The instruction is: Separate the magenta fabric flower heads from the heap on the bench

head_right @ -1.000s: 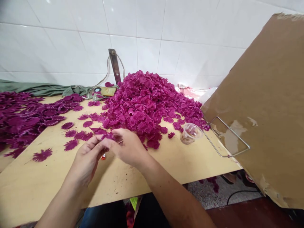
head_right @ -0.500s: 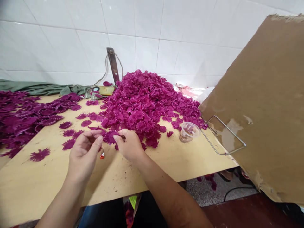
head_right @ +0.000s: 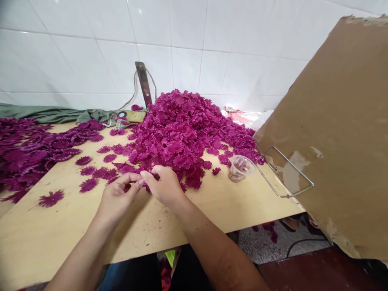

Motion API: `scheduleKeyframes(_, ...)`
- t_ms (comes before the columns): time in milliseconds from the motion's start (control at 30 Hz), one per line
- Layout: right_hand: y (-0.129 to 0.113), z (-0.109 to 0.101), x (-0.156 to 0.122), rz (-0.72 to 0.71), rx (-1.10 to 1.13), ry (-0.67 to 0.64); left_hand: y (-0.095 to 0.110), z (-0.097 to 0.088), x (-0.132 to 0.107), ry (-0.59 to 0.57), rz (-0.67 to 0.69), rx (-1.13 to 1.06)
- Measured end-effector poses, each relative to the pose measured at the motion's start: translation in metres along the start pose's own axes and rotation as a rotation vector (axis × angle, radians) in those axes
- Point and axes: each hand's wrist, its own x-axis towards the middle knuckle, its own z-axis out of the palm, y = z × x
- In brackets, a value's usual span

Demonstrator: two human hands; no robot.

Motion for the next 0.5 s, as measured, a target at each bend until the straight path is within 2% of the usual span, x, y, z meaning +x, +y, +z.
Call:
scheduleKeyframes(133,-0.004,-0.001,-0.003,0.028,0.151,-0.055,-0.001,-0.001,0.001,0.046,-0.031,-0.001)
scheduleKeyframes(267,-0.007,0.001,-0.009,0.033,0.09,-0.056,-0.003,0.0,0.004,0.097,-0.011,0.013)
scheduleKeyframes(367,-0.01,0.0,-0.015,0.063,0.06,-0.06,-0.001,-0.008,0.011,0.153,-0.043,0.039)
scheduleKeyframes(433,-0.012,-0.005,-0.02,0.073,0.079,-0.065,0.001,-0.021,0.018,0.263,-0.065,0.066)
scheduleKeyframes(500,-0.014,-0.012,-0.022,0.064,0.136,-0.084,0.003,-0.036,0.027,0.431,-0.06,0.071)
